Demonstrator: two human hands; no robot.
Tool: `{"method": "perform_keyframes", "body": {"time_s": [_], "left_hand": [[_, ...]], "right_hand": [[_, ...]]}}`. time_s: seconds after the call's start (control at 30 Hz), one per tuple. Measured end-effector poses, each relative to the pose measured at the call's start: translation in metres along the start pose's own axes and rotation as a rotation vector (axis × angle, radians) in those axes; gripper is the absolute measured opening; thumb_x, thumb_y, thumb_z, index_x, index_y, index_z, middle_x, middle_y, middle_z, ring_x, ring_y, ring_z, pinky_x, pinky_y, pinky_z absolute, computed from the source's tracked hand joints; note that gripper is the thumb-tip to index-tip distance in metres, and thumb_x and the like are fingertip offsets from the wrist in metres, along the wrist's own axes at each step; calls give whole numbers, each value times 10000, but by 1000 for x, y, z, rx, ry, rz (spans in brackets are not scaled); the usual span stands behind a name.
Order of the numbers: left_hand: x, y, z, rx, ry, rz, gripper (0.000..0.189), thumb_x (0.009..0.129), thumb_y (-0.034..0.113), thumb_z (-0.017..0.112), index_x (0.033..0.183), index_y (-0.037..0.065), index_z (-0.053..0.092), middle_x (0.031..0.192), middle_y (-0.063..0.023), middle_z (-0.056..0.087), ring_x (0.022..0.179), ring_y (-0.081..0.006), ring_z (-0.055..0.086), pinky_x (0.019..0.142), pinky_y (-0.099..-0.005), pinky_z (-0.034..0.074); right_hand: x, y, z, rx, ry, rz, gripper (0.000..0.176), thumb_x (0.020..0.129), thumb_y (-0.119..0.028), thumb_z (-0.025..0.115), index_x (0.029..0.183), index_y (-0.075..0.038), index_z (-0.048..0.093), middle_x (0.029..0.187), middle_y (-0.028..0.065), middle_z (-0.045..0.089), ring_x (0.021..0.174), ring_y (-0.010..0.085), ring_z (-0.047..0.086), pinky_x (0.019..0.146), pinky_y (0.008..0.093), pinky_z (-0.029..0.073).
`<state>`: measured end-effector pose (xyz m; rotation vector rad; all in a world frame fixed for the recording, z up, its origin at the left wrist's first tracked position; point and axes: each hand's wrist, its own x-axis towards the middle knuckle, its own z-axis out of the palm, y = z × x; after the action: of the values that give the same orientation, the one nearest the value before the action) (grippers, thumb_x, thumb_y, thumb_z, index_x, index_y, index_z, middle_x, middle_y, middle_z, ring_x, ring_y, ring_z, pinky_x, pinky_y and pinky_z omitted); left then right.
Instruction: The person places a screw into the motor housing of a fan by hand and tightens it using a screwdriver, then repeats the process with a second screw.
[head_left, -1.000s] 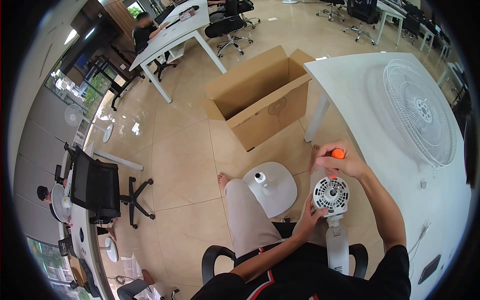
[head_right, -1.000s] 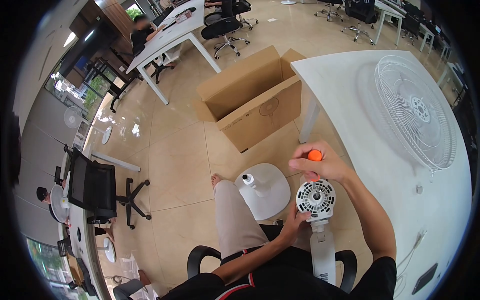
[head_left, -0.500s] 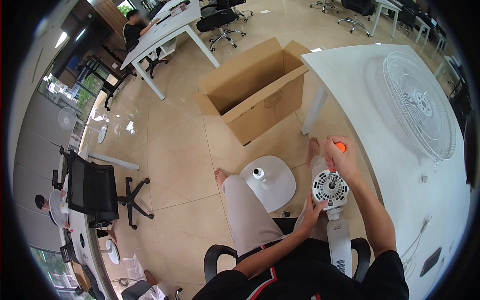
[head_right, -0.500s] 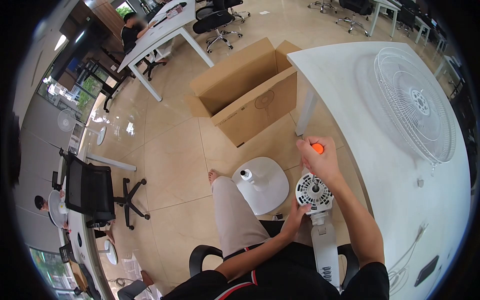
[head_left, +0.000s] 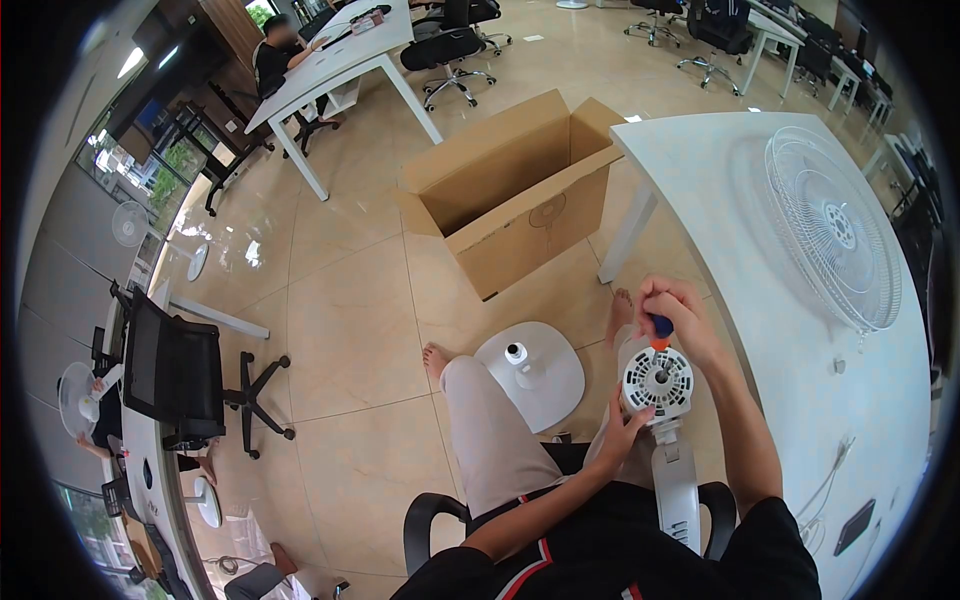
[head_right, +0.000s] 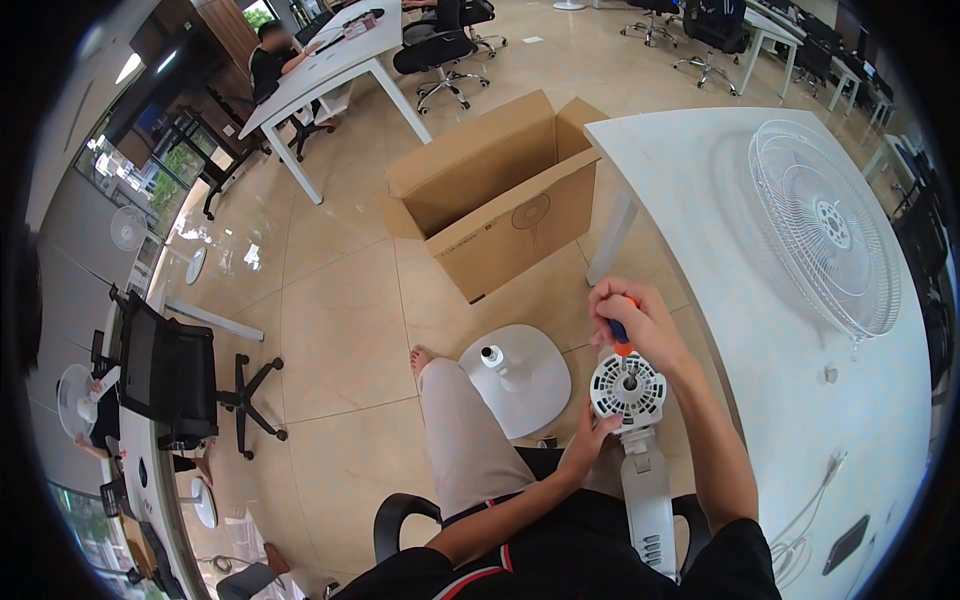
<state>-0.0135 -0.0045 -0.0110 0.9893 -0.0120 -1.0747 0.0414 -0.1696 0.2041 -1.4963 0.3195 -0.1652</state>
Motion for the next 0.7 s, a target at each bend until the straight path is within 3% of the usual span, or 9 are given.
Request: {"method": "perform_keyframes", "body": {"time_s": [0.17,0.27,0.37,0.47,0.5,0.57,0.7], "left_hand": [[4,-4,-4,25,-13,-4,982,915,311,764,1645,130,132,1498,-138,447,1303,-251,534,1055,-400,461],[3,-5,-3,17,-8,4,971,915,307,758,1641,119,142,1498,-140,445,1306,-252,532,1066,-398,457],[3,-3,-4,12,-10,38,952,918,285,757,1632,88,159,1501,-146,448,1320,-257,521,1089,-396,445],[25,-31,-23,89,-19,167,935,915,245,771,1615,43,185,1502,-159,453,1347,-263,496,1123,-385,422],[29,-51,-30,160,-24,222,930,913,226,778,1608,25,194,1498,-166,458,1356,-264,485,1135,-380,412],[29,-52,-29,171,15,280,888,923,203,765,1596,-1,223,1468,-177,486,1345,-261,490,1128,-367,416],[6,-7,-9,-26,-47,111,888,930,238,748,1604,33,207,1444,-161,501,1286,-226,545,1067,-375,471]], "right_hand": [[12,-16,-19,-83,-370,-1,269,812,-82,521,1011,24,668,888,97,664,768,176,689,702,284,552],[21,5,-24,87,-383,-104,306,804,-123,514,1006,36,680,893,119,681,816,195,711,708,288,559],[13,0,-19,181,-251,-21,325,808,-181,523,951,59,688,754,116,667,649,189,676,652,297,550],[13,5,-37,66,-316,56,330,828,-228,530,857,65,679,564,85,587,459,161,568,541,295,507],[11,12,-28,127,-239,10,330,860,-256,549,795,49,658,461,46,500,365,134,465,444,276,435],[17,23,-28,127,-298,-73,350,890,-286,556,778,33,647,479,45,512,373,114,464,402,254,385],[21,20,-27,200,-209,-2,290,915,-226,472,782,10,576,472,6,411,378,104,314,396,282,285]]}}
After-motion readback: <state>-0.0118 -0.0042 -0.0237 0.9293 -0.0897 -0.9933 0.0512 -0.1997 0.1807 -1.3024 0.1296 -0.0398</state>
